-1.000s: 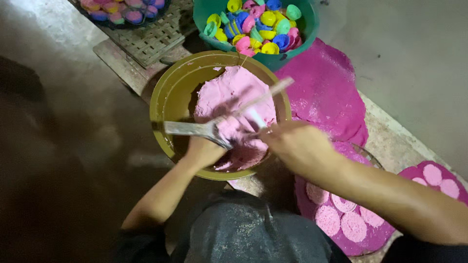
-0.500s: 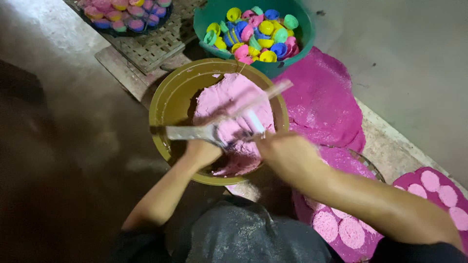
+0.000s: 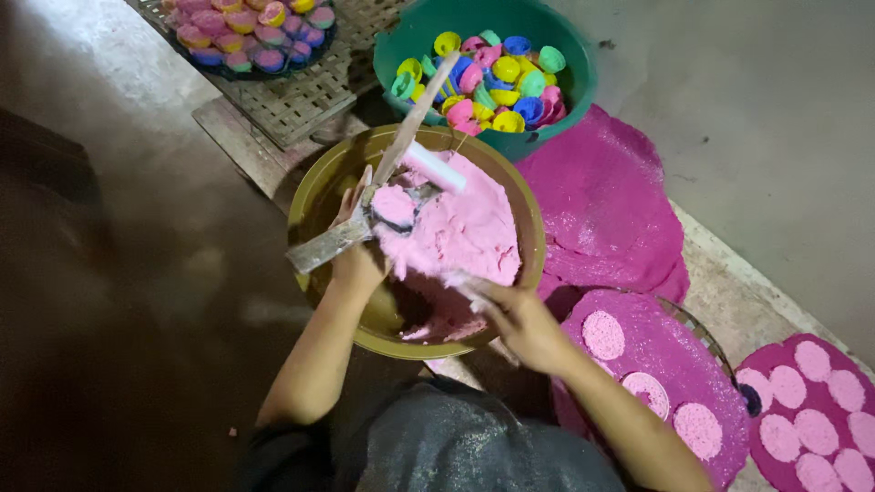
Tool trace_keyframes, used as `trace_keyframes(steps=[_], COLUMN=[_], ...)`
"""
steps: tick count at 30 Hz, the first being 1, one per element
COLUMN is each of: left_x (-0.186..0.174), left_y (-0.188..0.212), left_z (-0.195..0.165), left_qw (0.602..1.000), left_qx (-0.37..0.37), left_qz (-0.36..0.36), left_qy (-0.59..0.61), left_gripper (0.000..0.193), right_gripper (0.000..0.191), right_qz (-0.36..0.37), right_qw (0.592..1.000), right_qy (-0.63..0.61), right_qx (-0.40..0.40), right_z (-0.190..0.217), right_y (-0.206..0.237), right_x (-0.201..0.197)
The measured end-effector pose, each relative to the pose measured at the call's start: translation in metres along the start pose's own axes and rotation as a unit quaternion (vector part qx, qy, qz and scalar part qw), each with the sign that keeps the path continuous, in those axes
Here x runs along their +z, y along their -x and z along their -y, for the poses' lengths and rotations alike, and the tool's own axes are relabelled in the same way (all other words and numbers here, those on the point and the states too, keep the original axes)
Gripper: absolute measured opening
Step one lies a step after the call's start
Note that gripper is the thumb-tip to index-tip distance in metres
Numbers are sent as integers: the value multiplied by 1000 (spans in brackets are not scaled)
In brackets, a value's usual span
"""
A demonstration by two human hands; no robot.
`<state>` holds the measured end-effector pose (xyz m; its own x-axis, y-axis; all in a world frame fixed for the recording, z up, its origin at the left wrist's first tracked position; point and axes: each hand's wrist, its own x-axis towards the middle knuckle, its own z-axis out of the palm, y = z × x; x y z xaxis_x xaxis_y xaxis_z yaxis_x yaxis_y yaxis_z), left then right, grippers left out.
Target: The person fills a handheld extruder tool with pink paste from a large basin and squeezes the paste into round molds arranged on magenta trays. They repeat the filling and depositing cycle across several trays, occasionally repositioning trays and using a small ring to trim or shape the molded discs.
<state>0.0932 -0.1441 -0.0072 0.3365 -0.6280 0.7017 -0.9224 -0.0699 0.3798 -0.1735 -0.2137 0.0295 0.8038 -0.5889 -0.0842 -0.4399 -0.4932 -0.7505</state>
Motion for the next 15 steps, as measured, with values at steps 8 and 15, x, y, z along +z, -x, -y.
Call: trace_keyframes(steps=[8, 15], left_x=[15, 12], left_y=[1, 9], left_z=[-15, 9], left_qw=[996, 992], left_qx=[-61, -29], left_qz=[71, 110], left_qy=[-12, -46], left_gripper=[70, 66], right_gripper=[37, 35], right_qz=[-106, 59], right_qw=[990, 960], right_qy=[31, 260], right_qx=[-92, 82], right_z=[-13, 48], right_y=[-23, -17], right_x=[14, -78])
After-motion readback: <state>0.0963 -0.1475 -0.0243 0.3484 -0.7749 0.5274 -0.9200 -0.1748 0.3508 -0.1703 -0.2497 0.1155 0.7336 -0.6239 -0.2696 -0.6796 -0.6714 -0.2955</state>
